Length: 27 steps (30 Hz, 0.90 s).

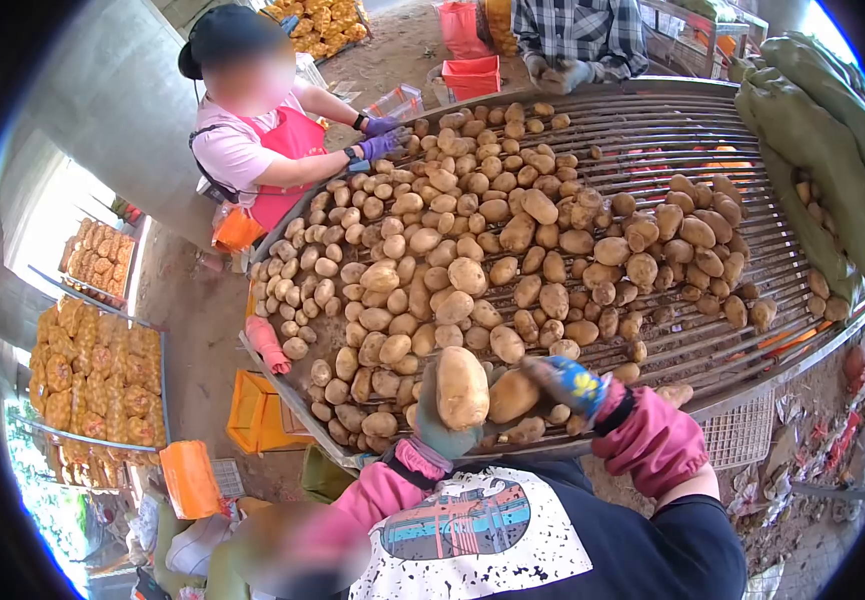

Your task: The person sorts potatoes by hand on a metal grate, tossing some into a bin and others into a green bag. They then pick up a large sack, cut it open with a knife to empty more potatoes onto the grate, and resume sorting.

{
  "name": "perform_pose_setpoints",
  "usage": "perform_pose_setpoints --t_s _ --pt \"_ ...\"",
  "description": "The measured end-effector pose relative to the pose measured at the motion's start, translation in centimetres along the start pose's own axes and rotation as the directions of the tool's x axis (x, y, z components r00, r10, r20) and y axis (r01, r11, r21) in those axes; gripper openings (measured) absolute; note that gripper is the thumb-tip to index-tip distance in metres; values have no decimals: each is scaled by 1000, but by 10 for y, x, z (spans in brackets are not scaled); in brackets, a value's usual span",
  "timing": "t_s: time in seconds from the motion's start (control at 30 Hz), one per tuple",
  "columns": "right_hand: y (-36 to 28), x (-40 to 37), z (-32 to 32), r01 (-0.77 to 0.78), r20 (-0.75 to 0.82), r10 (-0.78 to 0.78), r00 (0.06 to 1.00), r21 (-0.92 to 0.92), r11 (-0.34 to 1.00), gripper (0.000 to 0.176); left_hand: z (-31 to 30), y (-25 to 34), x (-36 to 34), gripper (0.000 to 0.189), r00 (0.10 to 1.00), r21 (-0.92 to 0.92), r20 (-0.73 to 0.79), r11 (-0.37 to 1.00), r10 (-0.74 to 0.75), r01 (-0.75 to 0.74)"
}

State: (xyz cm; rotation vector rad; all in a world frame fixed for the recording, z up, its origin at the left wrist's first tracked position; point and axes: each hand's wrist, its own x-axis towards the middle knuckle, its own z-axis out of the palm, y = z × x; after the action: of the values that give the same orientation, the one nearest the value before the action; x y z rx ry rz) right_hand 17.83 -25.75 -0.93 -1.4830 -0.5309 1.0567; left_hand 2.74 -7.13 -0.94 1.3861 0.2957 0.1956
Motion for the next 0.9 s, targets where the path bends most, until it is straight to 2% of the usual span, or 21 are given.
perform_pose_setpoints --t_s 0.03,0.1,0.13,0.17,0.2,0.23,0.27,0.3,0.33,0.4,0.43,0.53,0.57,0.6,0.63,0.67,0.7,0.73,0.77,0.87,0.9 --pt "7 5 8 -54 -208 -31 978 -390 919 43 -2 0 -2 49 992 217 -4 969 125 -121" --pt "7 22 -25 -24 -254 -3 967 -101 995 45 -7 10 -1 52 1000 -87 -26 996 -8 6" --pt "24 34 -63 177 -283 -326 902 -446 877 45 -5 32 -1 59 966 -568 65 787 -250 242" --pt "40 46 -100 216 -282 -613 738 -762 610 45 -3 42 -4 62 946 -680 131 668 -297 304" --pt "47 48 -141 -122 -415 -642 645 -885 450 45 -1 51 -7 65 919 -769 196 528 -341 360" --pt "54 51 -182 -477 -537 -653 535 -829 291 46 0 54 -11 65 952 -635 148 712 -268 299" --pt "100 64 -241 -522 -562 -673 481 -800 296 55 2 55 -13 66 977 -468 117 857 -181 215" --pt "55 48 -224 -607 -809 -375 453 -588 535 67 3 55 -13 66 982 -409 111 894 -152 185" --pt "59 53 -233 -615 -816 -313 487 -574 541 70 4 54 -13 67 987 -348 105 925 -123 152" --pt "67 59 -250 -633 -819 -183 543 -543 552 75 4 51 -11 66 976 -459 114 861 -188 220" --pt "67 64 -246 -663 -835 -219 505 -537 521 76 4 48 -10 66 969 -504 118 827 -217 247" --pt "68 79 -252 -560 -778 -25 628 -474 679 70 2 28 -7 63 967 -497 98 830 -237 253" --pt "93 86 -264 -292 -652 -36 758 -387 874 70 6 25 -6 61 976 -434 75 875 -204 216" --pt "90 88 -255 -251 -644 -80 761 -406 879 59 3 24 -1 60 956 -603 142 744 -256 288" --pt "80 81 -239 -113 -556 -153 817 -415 903 56 0 23 3 60 929 -746 209 564 -306 353" --pt "37 52 -193 28 -533 -14 846 18 999 58 -3 22 8 59 895 -841 273 365 -353 400" --pt "34 47 -192 -18 -425 61 903 103 994 59 0 24 11 64 888 -850 301 323 -348 415" --pt "23 36 -177 63 -210 28 977 414 908 58 3 26 14 68 881 -859 327 282 -342 428" --pt "11 26 -156 58 -4 -76 997 688 723 58 4 28 18 68 875 -850 345 282 -340 445" --pt "-7 22 -107 52 76 -207 975 833 550 60 2 32 18 67 854 -828 388 275 -346 488" --pt "-5 28 -101 92 56 -256 965 843 529 60 -6 17 16 67 857 -839 375 264 -354 476"
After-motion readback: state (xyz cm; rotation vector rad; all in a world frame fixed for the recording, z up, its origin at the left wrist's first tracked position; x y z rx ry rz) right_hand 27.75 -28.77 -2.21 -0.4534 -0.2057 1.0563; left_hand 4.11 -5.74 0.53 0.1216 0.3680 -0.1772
